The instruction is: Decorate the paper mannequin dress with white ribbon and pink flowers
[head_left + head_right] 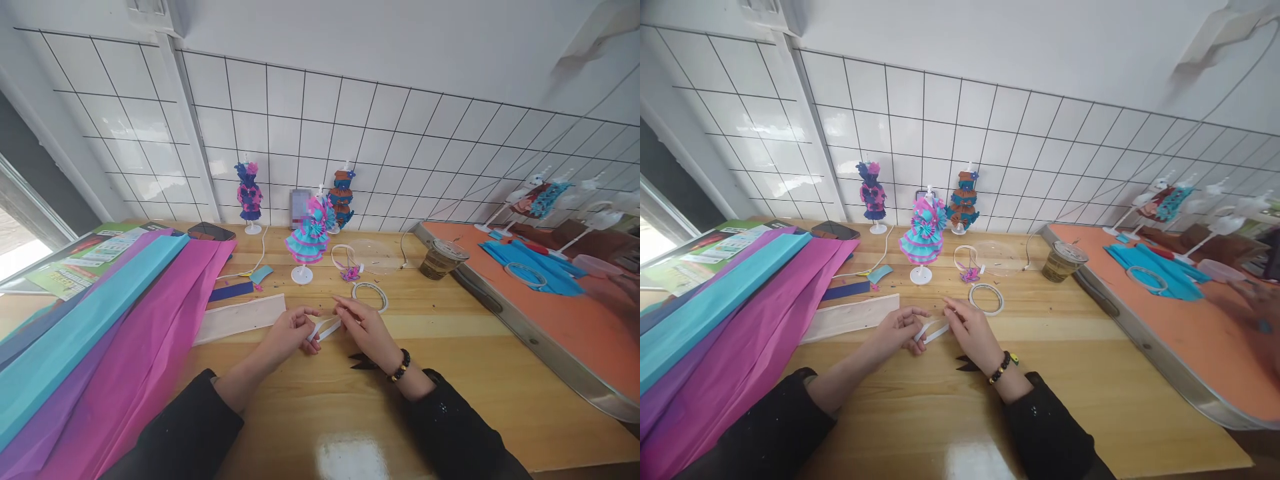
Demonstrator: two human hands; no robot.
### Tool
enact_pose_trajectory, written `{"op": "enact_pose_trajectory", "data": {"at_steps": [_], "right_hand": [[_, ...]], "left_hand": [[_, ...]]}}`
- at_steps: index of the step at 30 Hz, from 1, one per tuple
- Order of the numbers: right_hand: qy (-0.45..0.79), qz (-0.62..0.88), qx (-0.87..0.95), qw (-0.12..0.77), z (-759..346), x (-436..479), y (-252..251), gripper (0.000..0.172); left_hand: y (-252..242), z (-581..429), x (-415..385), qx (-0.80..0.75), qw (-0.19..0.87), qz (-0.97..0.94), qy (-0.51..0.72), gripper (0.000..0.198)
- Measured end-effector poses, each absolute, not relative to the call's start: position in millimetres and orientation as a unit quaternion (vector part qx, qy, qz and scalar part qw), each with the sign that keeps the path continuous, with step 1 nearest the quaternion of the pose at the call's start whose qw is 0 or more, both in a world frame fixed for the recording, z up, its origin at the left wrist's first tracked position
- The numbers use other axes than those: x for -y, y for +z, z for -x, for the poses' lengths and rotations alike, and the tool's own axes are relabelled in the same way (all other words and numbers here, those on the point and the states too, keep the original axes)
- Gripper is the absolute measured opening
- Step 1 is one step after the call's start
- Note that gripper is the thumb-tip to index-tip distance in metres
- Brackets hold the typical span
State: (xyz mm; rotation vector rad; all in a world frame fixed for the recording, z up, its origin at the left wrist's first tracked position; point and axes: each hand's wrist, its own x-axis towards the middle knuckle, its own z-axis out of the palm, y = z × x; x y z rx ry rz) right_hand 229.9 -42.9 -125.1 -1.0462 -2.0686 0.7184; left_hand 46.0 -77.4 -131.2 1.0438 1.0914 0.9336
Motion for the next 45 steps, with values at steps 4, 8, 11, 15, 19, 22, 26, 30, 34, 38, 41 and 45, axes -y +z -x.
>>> {"op": "enact_pose_trajectory", "data": {"at_steps": [4, 8, 11, 15, 19, 22, 26, 30, 34, 38, 41, 45], "right_hand": [[0.228, 0.437, 0.821, 0.287, -251, 62, -113, 0.028], [0.135, 0.435, 0.876, 0.160, -281, 90, -117, 0.021], [0.056, 0.436, 0.885, 0.152, -300, 106, -135, 0.027], [0.027, 0.433, 0.886, 0.165, -309, 115, -151, 0.033], [0.109, 0.493, 0.837, 0.209, -295, 113, -137, 0.029], [0.197, 0.504, 0.806, 0.240, -277, 107, -118, 0.031], [0.246, 0.481, 0.815, 0.211, -257, 98, -99, 0.029], [0.222, 0.467, 0.836, 0.185, -247, 93, -94, 0.029], [0.189, 0.481, 0.843, 0.146, -239, 93, -94, 0.030], [0.161, 0.497, 0.847, 0.101, -234, 94, -92, 0.031], [0.150, 0.493, 0.852, 0.093, -232, 94, -92, 0.032], [0.149, 0.487, 0.855, 0.099, -232, 94, -93, 0.032]], "left_hand": [[-132, -46, 78, -0.470, 0.630, -0.460, 0.413, 0.031], [-135, -46, 79, -0.462, 0.631, -0.463, 0.416, 0.031], [-136, -46, 79, -0.453, 0.634, -0.467, 0.418, 0.033], [-136, -48, 79, -0.450, 0.633, -0.472, 0.417, 0.034], [-139, -48, 79, -0.443, 0.630, -0.483, 0.418, 0.037], [-144, -48, 79, -0.429, 0.623, -0.500, 0.421, 0.039], [-149, -48, 80, -0.422, 0.618, -0.514, 0.418, 0.043], [-151, -48, 82, -0.413, 0.614, -0.528, 0.418, 0.043], [-151, -48, 83, -0.414, 0.606, -0.541, 0.411, 0.039], [-151, -48, 84, -0.402, 0.608, -0.553, 0.405, 0.036], [-150, -47, 84, -0.397, 0.611, -0.553, 0.404, 0.036], [-147, -48, 85, -0.404, 0.610, -0.550, 0.402, 0.038]]}}
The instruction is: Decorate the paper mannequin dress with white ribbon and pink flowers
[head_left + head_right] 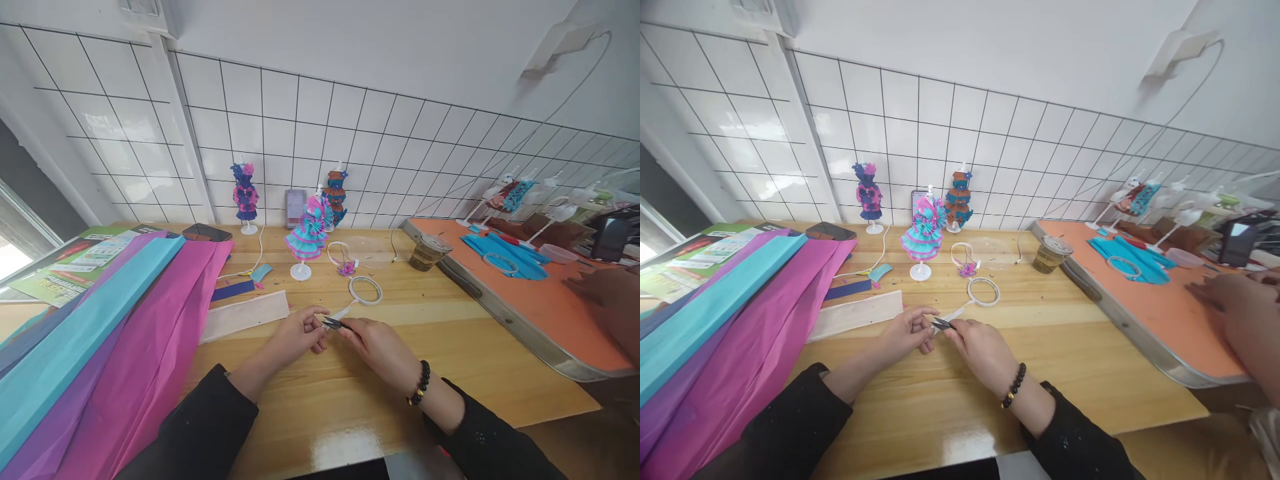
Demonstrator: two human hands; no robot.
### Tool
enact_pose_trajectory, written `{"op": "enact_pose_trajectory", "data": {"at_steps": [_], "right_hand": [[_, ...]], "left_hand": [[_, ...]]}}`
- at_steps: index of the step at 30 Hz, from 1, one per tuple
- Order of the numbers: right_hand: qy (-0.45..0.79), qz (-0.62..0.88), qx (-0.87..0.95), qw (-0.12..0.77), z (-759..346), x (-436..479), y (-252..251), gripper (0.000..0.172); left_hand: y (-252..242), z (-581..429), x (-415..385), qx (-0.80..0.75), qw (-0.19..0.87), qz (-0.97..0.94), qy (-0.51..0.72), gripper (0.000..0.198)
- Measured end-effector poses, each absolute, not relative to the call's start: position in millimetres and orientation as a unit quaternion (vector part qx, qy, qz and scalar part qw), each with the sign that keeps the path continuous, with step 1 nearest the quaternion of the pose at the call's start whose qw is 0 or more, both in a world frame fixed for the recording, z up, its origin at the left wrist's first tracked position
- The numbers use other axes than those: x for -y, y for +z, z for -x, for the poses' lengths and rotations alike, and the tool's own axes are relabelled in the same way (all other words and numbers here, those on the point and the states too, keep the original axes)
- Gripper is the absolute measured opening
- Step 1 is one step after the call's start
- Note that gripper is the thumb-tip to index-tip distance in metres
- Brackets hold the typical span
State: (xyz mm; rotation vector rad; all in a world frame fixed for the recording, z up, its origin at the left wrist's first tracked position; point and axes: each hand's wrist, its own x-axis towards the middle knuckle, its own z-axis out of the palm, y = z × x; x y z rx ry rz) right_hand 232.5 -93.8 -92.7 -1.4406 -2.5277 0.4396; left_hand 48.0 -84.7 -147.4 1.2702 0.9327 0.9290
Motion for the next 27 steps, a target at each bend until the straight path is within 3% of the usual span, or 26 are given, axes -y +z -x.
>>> {"op": "enact_pose_trajectory", "data": {"at_steps": [18, 27], "right_hand": [[0.137, 0.468, 0.860, 0.152, -237.7, 91.4, -100.1, 0.032], [0.129, 0.486, 0.859, 0.099, -235.3, 93.2, -92.1, 0.035]], "left_hand": [[-146.5, -48.2, 85.5, -0.405, 0.609, -0.562, 0.386, 0.034], [-155.1, -45.2, 82.9, -0.394, 0.608, -0.573, 0.382, 0.036]]}}
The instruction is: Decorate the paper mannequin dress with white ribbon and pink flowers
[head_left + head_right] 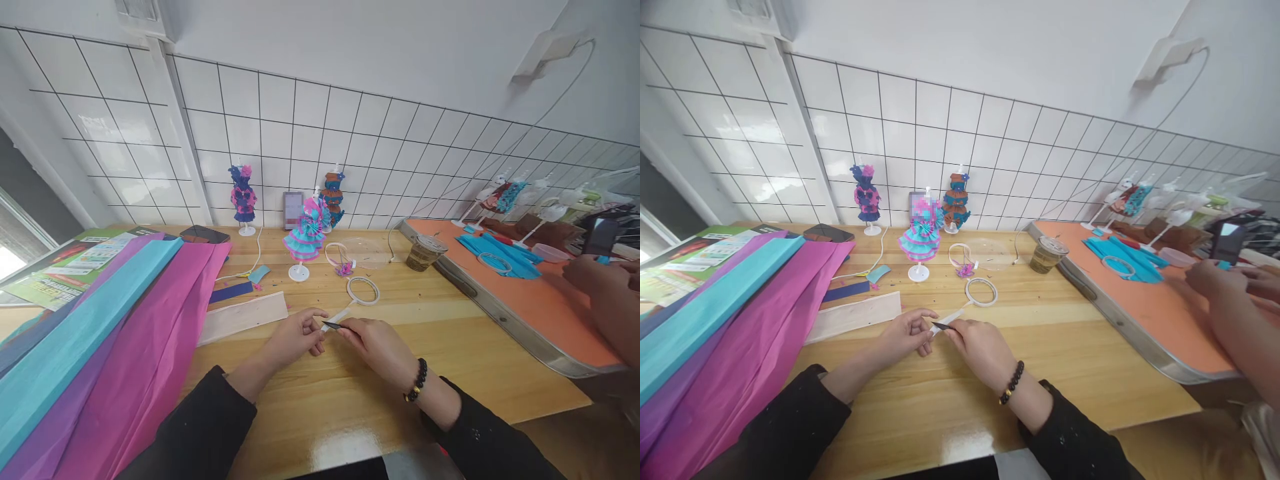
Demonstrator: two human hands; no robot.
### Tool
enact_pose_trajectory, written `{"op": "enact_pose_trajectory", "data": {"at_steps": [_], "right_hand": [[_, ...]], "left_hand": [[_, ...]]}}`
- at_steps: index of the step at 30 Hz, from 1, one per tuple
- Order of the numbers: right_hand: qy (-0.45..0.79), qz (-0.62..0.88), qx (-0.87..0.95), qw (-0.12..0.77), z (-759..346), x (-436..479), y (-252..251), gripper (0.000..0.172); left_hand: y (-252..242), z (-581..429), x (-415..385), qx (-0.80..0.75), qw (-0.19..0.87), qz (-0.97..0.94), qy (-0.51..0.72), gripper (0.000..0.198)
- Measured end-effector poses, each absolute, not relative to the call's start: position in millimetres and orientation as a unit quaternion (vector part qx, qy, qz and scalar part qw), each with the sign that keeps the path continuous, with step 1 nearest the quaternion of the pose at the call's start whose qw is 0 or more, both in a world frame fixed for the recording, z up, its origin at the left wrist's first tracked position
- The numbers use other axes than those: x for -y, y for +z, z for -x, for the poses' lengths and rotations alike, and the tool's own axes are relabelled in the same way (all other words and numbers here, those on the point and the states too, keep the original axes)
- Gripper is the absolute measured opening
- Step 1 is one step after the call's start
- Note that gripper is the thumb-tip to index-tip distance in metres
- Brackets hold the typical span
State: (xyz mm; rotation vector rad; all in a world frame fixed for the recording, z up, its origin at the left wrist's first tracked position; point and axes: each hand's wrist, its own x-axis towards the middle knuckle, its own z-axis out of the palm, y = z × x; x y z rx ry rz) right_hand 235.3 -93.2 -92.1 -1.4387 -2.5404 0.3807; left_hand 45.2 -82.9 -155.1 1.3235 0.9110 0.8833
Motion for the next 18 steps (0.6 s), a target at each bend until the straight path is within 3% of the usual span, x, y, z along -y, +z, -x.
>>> {"op": "enact_pose_trajectory", "data": {"at_steps": [12, 18], "right_hand": [[0.111, 0.513, 0.845, 0.101, -233, 102, -92, 0.031], [0.129, 0.518, 0.827, 0.174, -245, 108, -104, 0.031]], "left_hand": [[-155, -44, 84, -0.396, 0.606, -0.569, 0.390, 0.050], [-156, -44, 83, -0.408, 0.606, -0.562, 0.387, 0.061]]}}
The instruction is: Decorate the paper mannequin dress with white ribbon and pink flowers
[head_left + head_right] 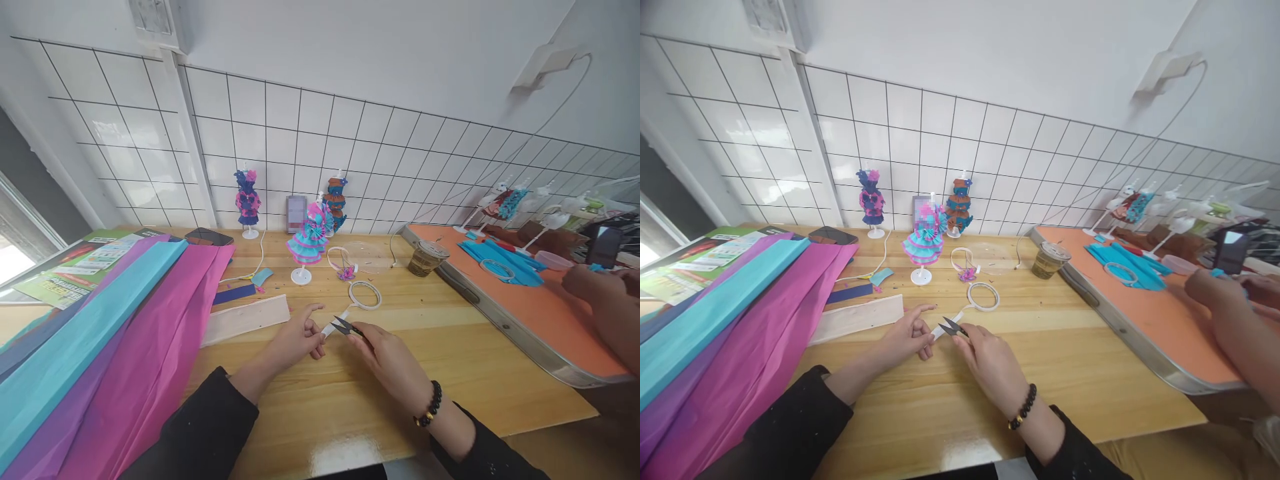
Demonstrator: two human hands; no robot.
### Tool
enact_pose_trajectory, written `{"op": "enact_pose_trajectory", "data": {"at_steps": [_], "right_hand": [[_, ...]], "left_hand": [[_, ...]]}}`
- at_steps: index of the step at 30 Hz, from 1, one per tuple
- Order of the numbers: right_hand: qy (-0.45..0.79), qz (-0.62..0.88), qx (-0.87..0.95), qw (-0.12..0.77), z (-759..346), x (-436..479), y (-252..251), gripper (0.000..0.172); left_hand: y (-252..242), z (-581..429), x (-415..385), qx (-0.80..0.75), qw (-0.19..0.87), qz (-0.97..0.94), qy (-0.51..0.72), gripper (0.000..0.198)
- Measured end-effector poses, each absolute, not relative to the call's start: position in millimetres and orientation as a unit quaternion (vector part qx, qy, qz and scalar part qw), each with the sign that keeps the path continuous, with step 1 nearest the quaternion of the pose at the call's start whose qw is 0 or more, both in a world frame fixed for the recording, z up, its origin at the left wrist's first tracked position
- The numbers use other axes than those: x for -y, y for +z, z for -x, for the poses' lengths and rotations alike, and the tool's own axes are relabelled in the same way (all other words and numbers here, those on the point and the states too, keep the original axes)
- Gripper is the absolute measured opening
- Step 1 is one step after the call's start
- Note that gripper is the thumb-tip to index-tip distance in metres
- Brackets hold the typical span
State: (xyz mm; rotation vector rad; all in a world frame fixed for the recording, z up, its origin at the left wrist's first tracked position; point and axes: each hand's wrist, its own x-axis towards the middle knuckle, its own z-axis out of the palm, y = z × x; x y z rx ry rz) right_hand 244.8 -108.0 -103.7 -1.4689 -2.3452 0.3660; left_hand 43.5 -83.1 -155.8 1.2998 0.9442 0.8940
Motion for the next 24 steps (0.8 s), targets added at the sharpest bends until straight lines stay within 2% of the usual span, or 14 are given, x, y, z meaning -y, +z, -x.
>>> {"op": "enact_pose_trajectory", "data": {"at_steps": [5, 12, 16, 24], "right_hand": [[0.133, 0.510, 0.836, 0.153, -264, 111, -119, 0.030], [0.040, 0.452, 0.883, 0.118, -272, 107, -132, 0.022], [0.025, 0.430, 0.892, 0.139, -271, 102, -131, 0.026], [0.086, 0.410, 0.883, 0.212, -274, 77, -121, 0.028]], "left_hand": [[-154, -44, 83, -0.446, 0.581, -0.559, 0.388, 0.064], [-139, -42, 90, -0.500, 0.515, -0.576, 0.391, 0.060], [-135, -44, 96, -0.495, 0.495, -0.608, 0.374, 0.061], [-128, -42, 106, -0.462, 0.408, -0.708, 0.346, 0.059]]}}
